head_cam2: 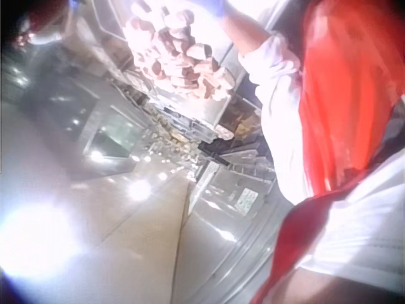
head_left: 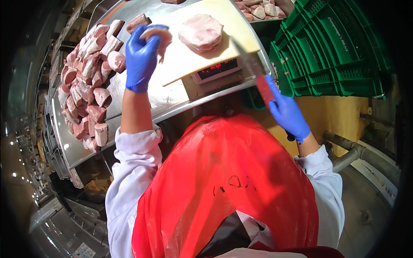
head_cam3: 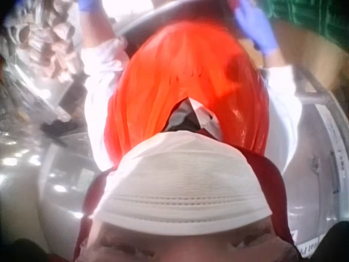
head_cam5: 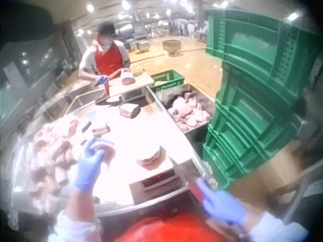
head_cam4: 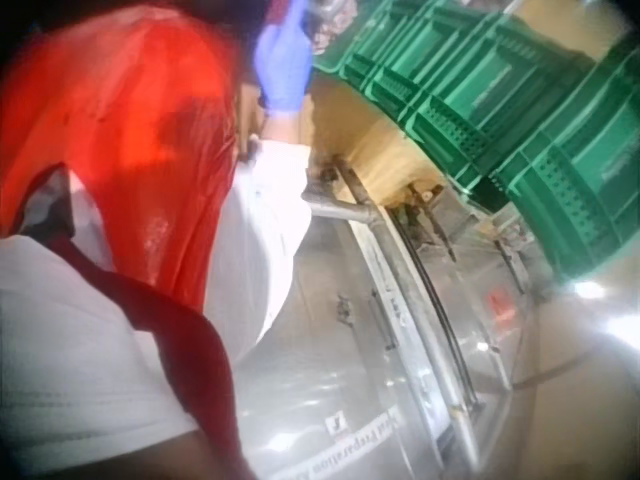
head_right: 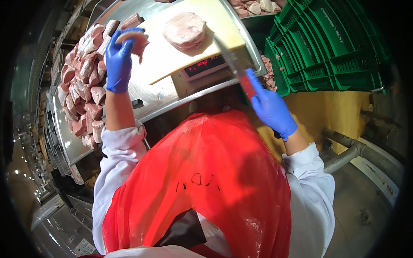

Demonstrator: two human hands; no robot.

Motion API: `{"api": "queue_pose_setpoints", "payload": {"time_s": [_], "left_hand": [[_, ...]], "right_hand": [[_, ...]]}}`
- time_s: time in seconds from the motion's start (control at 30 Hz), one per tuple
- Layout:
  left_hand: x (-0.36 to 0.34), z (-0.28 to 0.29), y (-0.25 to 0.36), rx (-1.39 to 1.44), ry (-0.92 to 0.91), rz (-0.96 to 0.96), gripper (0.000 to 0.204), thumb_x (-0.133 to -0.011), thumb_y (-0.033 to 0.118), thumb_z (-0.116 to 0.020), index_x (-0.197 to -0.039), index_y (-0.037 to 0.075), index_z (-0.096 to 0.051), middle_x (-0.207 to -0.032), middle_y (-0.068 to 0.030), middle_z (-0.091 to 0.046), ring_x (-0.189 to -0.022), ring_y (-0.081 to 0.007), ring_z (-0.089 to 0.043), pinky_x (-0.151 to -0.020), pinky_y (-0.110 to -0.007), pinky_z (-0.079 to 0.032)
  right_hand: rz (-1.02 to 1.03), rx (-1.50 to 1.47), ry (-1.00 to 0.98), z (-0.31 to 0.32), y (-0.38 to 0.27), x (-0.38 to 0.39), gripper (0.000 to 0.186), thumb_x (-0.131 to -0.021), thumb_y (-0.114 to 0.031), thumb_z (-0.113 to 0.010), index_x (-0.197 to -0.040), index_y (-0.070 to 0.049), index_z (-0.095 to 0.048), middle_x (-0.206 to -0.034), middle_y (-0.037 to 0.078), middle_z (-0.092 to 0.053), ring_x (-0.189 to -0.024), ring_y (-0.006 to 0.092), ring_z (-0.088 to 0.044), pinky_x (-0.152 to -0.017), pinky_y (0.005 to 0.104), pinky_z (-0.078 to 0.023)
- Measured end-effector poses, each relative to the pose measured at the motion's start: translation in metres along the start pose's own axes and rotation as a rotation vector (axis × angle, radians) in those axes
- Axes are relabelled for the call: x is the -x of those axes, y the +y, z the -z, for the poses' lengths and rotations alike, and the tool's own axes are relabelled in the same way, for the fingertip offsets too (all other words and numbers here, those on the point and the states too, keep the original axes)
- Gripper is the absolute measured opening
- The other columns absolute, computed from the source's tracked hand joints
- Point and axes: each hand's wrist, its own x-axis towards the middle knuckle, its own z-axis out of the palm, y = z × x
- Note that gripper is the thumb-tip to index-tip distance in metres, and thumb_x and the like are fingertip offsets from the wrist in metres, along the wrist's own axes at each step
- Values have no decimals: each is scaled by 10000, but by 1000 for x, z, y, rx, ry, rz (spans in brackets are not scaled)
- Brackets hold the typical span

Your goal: The person cuts large pieces of raw meat into smaller portions using a knife on a cutting board. The cut pieces are placed into a green crate while the person continues to trim and portion additional meat.

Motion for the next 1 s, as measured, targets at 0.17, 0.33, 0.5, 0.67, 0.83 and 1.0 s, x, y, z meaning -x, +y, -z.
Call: {"api": "queue_pose_setpoints", "payload": {"time_s": [0.17,0.33,0.5,0.67,0.83,1.0], "left_hand": [[-73,-100,-37,172,-385,-14,180,-927,111,-603,-1054,-12,-636,-848,-89,-679,-800,-161,-648,-770,-287,-524],[-107,-168,-82,-441,-718,-99,442,-839,198,-699,-1210,-11,-580,-1061,-152,-688,-971,-263,-673,-865,-346,-533],[-146,-105,-57,-1136,-1397,-566,1151,-517,217,-925,-1515,116,-360,-1450,-170,-484,-1316,-346,-503,-1085,-454,-439],[-132,-78,-82,-1177,-1404,-598,1316,-393,282,-977,-1528,116,-331,-1494,-206,-417,-1350,-395,-452,-1121,-463,-391],[-99,-79,-82,-1282,-856,166,1122,-688,776,-697,-1393,-62,-450,-1337,-295,-546,-1219,-413,-566,-998,-458,-468],[-72,-12,-108,-1149,-516,381,1112,-793,838,-530,-1298,-153,-512,-1243,-360,-604,-1167,-431,-619,-988,-428,-486]], "right_hand": [[-264,-493,297,4,28,27,780,-935,-17,-485,-1620,-198,-160,-697,42,-608,-527,89,-527,-498,276,-472],[-323,-589,384,-10,42,46,764,-948,-42,-495,-1620,-188,-161,-733,66,-621,-535,98,-530,-512,269,-491],[-418,-645,436,-26,48,80,741,-965,-48,-498,-1618,-167,-167,-767,63,-615,-582,93,-538,-521,268,-493],[-417,-651,428,-32,53,79,738,-966,-42,-499,-1616,-165,-172,-765,62,-615,-581,93,-537,-516,267,-491],[-340,-592,356,-28,49,48,752,-962,-41,-506,-1618,-168,-162,-759,54,-617,-570,88,-536,-509,264,-491],[-219,-613,381,-30,36,0,761,-950,-22,-516,-1616,-145,-168,-753,47,-623,-552,79,-536,-505,258,-486]]}}
